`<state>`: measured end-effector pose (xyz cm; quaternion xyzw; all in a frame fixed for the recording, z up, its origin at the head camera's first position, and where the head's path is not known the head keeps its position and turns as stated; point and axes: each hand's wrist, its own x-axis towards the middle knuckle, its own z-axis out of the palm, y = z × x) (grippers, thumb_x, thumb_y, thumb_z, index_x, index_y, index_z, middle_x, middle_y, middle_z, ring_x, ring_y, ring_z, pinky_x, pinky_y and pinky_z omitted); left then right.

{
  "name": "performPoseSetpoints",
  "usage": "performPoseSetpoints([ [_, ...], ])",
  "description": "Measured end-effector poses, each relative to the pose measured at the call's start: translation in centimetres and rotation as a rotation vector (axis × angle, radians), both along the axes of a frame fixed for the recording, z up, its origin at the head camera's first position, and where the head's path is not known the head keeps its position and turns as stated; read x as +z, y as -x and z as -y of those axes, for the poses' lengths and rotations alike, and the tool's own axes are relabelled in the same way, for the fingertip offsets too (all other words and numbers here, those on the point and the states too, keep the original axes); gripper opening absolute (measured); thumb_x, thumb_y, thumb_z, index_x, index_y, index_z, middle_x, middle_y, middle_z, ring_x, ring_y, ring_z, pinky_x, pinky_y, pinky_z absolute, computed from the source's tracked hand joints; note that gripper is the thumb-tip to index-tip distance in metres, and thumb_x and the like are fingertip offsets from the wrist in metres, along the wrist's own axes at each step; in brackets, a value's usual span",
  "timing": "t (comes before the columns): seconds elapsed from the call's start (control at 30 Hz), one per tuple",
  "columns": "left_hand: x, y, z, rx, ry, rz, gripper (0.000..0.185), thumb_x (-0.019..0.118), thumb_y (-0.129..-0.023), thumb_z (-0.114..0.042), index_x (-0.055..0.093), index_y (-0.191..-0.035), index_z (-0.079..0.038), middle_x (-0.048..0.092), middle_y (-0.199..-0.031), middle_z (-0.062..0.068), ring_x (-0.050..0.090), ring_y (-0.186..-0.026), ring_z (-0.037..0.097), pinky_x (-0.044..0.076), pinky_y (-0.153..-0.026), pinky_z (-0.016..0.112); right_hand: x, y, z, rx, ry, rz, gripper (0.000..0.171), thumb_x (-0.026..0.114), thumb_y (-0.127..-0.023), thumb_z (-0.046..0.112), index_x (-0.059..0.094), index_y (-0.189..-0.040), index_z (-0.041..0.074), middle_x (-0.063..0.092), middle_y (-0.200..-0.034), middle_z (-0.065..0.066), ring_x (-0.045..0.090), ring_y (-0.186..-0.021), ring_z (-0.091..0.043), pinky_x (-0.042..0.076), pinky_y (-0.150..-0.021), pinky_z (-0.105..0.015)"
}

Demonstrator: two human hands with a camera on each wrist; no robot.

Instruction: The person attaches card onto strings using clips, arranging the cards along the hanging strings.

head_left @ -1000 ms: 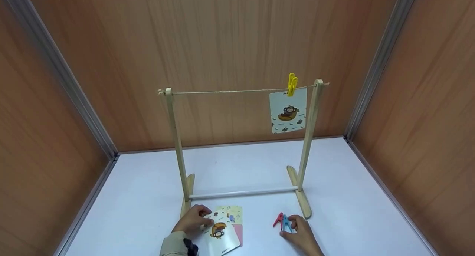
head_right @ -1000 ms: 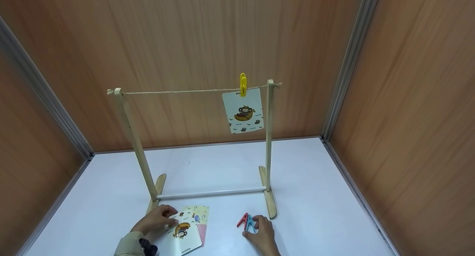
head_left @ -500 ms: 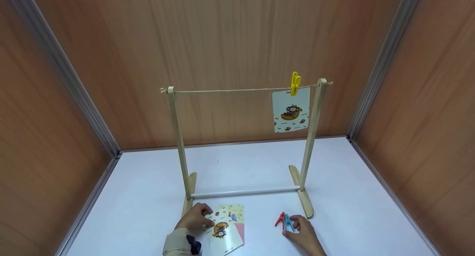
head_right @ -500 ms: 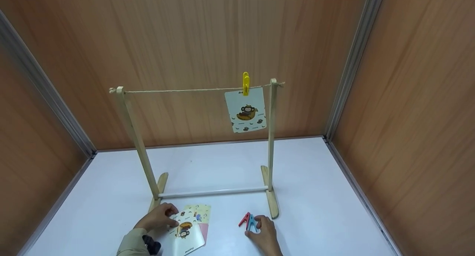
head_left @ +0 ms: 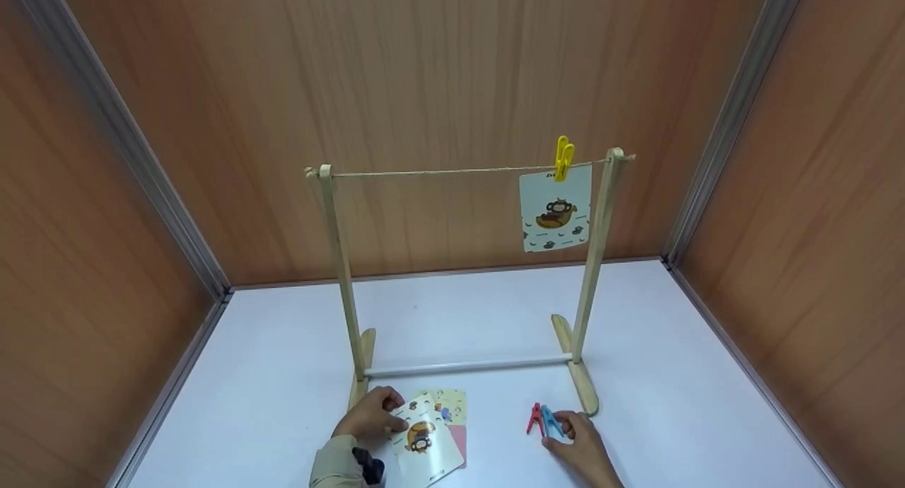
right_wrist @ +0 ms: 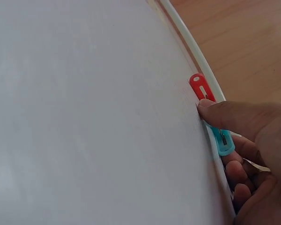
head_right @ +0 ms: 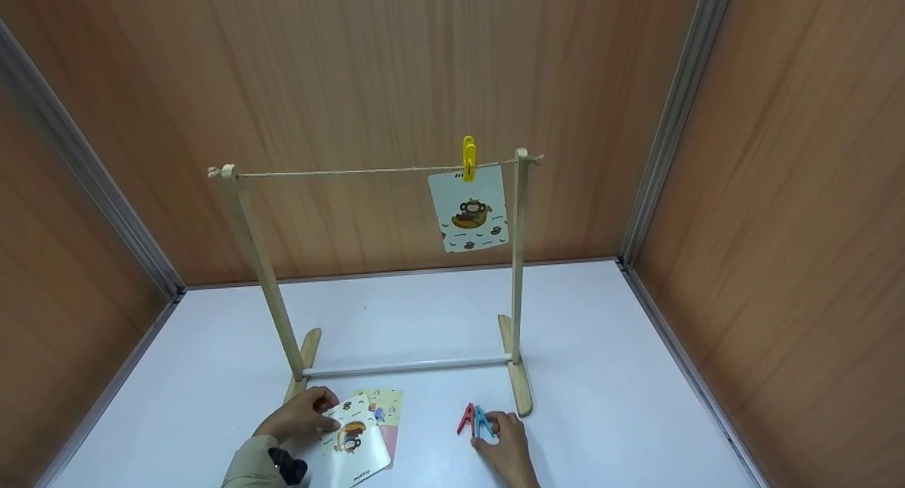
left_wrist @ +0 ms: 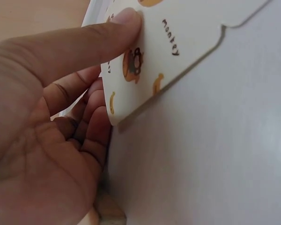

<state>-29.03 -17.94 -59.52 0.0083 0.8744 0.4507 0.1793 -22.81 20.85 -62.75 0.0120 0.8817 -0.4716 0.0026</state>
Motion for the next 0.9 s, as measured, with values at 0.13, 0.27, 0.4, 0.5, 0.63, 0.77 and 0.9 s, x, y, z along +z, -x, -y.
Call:
performPoseSetpoints([
  [0.13, -0.01, -0.1, 0.06, -0.016, -0.016, -0.005, 0.033, 0.08, -0.073, -0.006, 0.059, -0.098, -0.004, 0.054, -0.092, 0.006, 0.049, -0.085, 0.019, 0.042, -0.076, 0.033, 0.03, -0.13, 0.06, -0.014, 0.004, 0.004, 0.042, 0.08, -0.076, 0.018, 0.061, -0.108, -0.001, 0.05, -0.088, -0.003, 0.04, -0.077, -0.014, 0.034, -0.068, -0.021],
  [0.27, 0.0, -0.06, 0.12, -0.016, -0.031, 0.002, 0.034, 0.08, -0.074, -0.006, 0.058, -0.1, -0.003, 0.054, -0.092, 0.007, 0.049, -0.084, 0.019, 0.042, -0.074, 0.031, 0.01, -0.13, 0.06, -0.023, 0.0, -0.005, 0.038, 0.08, -0.076, 0.017, 0.062, -0.105, 0.0, 0.053, -0.089, -0.004, 0.042, -0.078, -0.014, 0.036, -0.068, -0.022],
  [0.4, -0.03, 0.02, 0.13, -0.007, -0.048, 0.01, 0.034, 0.079, -0.074, -0.005, 0.058, -0.1, -0.003, 0.054, -0.092, 0.007, 0.049, -0.084, 0.019, 0.043, -0.072, 0.029, -0.01, -0.12, 0.09, -0.03, 0.001, -0.014, 0.035, 0.078, -0.077, 0.015, 0.062, -0.105, 0.0, 0.055, -0.09, -0.005, 0.043, -0.078, -0.013, 0.037, -0.069, -0.022],
  [0.5, -0.12, 0.14, 0.08, -0.005, -0.051, 0.005, 0.034, 0.079, -0.073, -0.004, 0.058, -0.099, -0.003, 0.054, -0.091, 0.006, 0.049, -0.083, 0.019, 0.042, -0.072, 0.028, -0.07, -0.17, 0.11, -0.042, 0.004, -0.021, 0.034, 0.076, -0.078, 0.013, 0.062, -0.106, 0.0, 0.053, -0.091, -0.005, 0.043, -0.079, -0.012, 0.038, -0.07, -0.022],
  [0.63, -0.41, 0.25, 0.09, 0.006, -0.047, 0.004, 0.033, 0.079, -0.073, -0.005, 0.058, -0.098, -0.004, 0.054, -0.09, 0.005, 0.049, -0.084, 0.018, 0.041, -0.073, 0.028, -0.29, -0.24, 0.15, -0.062, 0.009, -0.042, 0.033, 0.074, -0.078, 0.011, 0.063, -0.108, 0.002, 0.05, -0.093, -0.004, 0.042, -0.078, -0.011, 0.036, -0.07, -0.021],
  [0.77, -0.52, 0.19, 0.18, 0.003, -0.054, 0.008, 0.034, 0.079, -0.074, -0.005, 0.058, -0.1, -0.004, 0.055, -0.091, 0.005, 0.05, -0.085, 0.018, 0.042, -0.074, 0.029, -0.45, -0.23, 0.11, -0.069, 0.009, -0.043, 0.033, 0.073, -0.079, 0.01, 0.064, -0.11, 0.005, 0.05, -0.094, -0.004, 0.043, -0.078, -0.01, 0.037, -0.07, -0.021],
  [0.9, -0.39, 0.16, 0.32, -0.009, -0.072, 0.003, 0.035, 0.079, -0.074, -0.005, 0.057, -0.101, -0.003, 0.056, -0.092, 0.007, 0.051, -0.085, 0.019, 0.043, -0.075, 0.031, -0.42, -0.17, 0.08, -0.075, 0.009, -0.042, 0.033, 0.071, -0.08, 0.01, 0.064, -0.113, 0.005, 0.049, -0.092, -0.004, 0.044, -0.078, -0.01, 0.038, -0.07, -0.021],
])
